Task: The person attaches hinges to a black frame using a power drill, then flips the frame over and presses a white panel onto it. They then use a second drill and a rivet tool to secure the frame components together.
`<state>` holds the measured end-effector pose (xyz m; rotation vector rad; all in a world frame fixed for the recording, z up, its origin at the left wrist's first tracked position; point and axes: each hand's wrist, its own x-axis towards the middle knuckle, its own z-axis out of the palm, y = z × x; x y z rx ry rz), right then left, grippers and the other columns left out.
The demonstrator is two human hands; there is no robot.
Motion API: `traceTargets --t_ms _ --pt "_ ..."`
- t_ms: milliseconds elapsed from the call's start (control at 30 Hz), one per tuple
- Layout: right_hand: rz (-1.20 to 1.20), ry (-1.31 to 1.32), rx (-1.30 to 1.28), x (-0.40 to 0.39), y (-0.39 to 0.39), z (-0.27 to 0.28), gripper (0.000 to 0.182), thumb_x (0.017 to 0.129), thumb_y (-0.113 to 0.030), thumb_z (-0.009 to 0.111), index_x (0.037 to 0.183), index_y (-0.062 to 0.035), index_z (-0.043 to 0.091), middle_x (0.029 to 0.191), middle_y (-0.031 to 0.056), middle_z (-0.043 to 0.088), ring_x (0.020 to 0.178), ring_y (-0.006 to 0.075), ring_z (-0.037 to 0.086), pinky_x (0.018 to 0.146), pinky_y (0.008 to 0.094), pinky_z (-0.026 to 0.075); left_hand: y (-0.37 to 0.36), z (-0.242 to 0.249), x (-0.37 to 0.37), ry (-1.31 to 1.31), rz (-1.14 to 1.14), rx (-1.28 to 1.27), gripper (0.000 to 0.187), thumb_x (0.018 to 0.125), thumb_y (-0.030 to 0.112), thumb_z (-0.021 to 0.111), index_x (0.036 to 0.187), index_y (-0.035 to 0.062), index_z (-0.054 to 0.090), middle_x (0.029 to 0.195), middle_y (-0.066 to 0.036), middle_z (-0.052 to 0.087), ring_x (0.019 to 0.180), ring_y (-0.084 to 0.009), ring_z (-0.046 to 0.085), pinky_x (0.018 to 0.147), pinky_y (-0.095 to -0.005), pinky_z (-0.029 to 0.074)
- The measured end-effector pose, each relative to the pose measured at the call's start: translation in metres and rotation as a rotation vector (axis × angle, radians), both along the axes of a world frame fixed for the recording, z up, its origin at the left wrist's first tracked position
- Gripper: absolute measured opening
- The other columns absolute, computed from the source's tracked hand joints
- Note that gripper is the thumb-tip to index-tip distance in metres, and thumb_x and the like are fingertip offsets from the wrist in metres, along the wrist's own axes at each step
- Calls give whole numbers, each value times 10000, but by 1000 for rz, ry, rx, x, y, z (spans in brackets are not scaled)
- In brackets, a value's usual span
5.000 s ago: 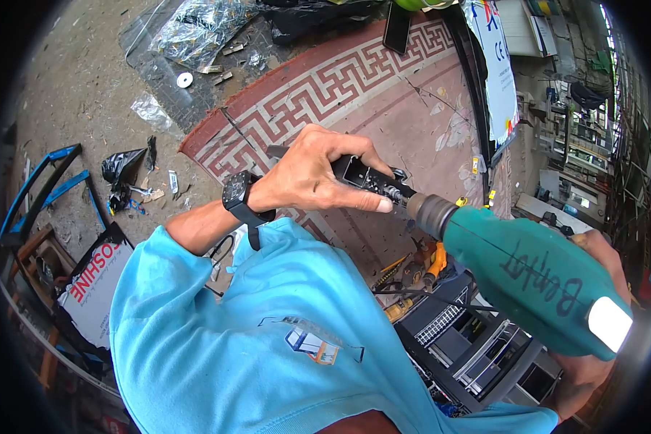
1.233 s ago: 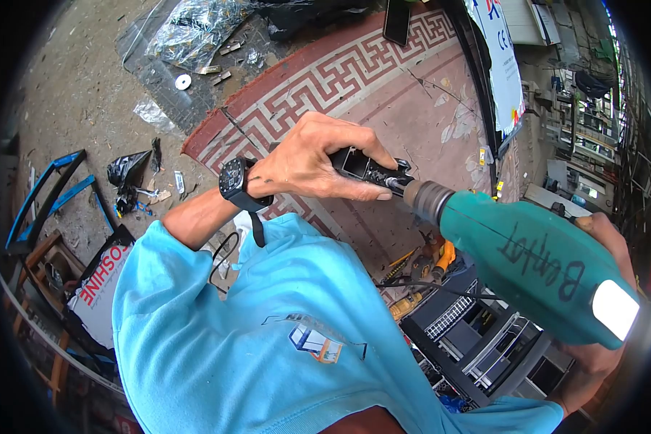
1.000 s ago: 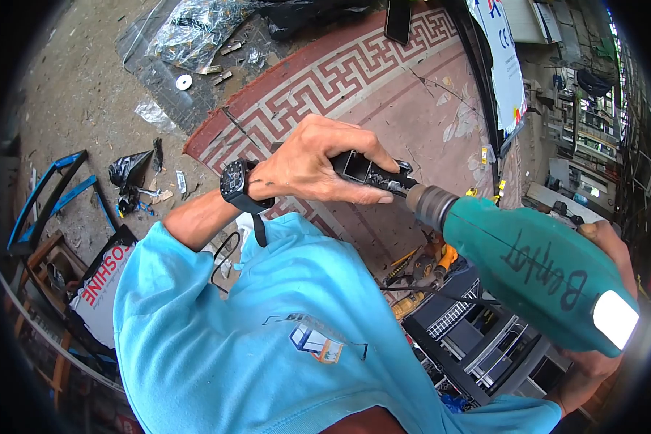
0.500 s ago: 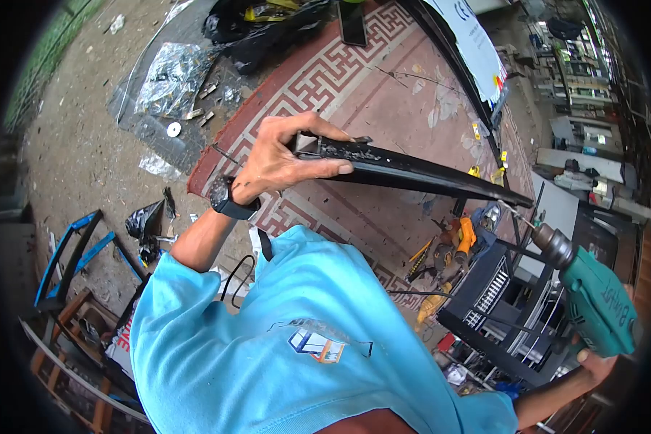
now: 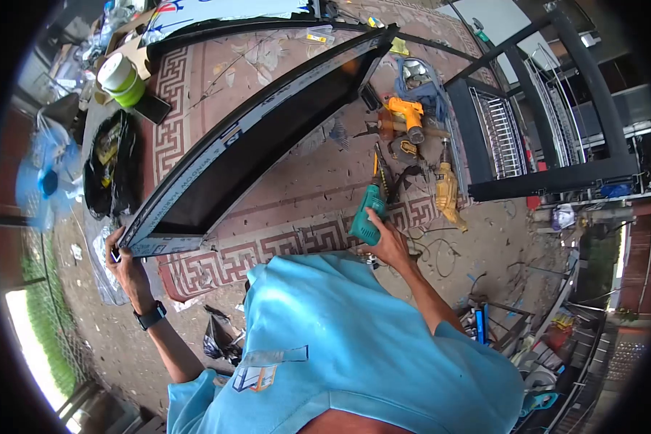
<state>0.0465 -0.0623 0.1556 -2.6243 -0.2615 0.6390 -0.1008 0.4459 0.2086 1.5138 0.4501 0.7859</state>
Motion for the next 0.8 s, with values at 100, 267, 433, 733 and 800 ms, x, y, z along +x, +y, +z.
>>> traceTargets --t_ms 100,267,433,733,800 --pt "90 -108 -15 19 -3 -44 1061 579 -316 850 1445 -352 238 1107 223 551 974 428 568 815 465 477 -7 2 -1 16 56 3 499 926 439 522 1104 -24 572 1061 -115 593 965 -177 566 865 -314 431" --pt "214 -204 62 58 -2 -102 1027 651 -343 803 1460 -369 172 1039 262 500 931 453 533 766 504 465 7 -27 -14 55 161 162 439 975 283 444 1311 2 466 1248 -134 527 1163 -228 494 1017 -367 341" --pt "276 -145 206 65 -16 -107 1008 706 -325 765 1477 -330 116 1064 278 455 1016 436 467 838 482 433 -9 -14 1 20 322 -34 426 965 310 437 1202 -24 557 1223 -139 563 1113 -219 532 982 -362 374" --pt "392 221 172 125 -27 -73 890 764 -336 707 1469 -306 164 1050 256 593 956 436 574 848 449 458 -36 -12 -12 -18 303 98 421 976 275 426 1269 -17 502 1283 -176 520 1213 -239 465 1069 -380 277" --pt "430 162 143 154 -28 -64 816 776 -335 695 1454 -265 246 1030 198 636 927 390 614 812 438 473 -47 -10 -11 -81 328 -32 429 977 277 415 1282 -16 481 1281 -181 521 1214 -248 468 1078 -393 278"
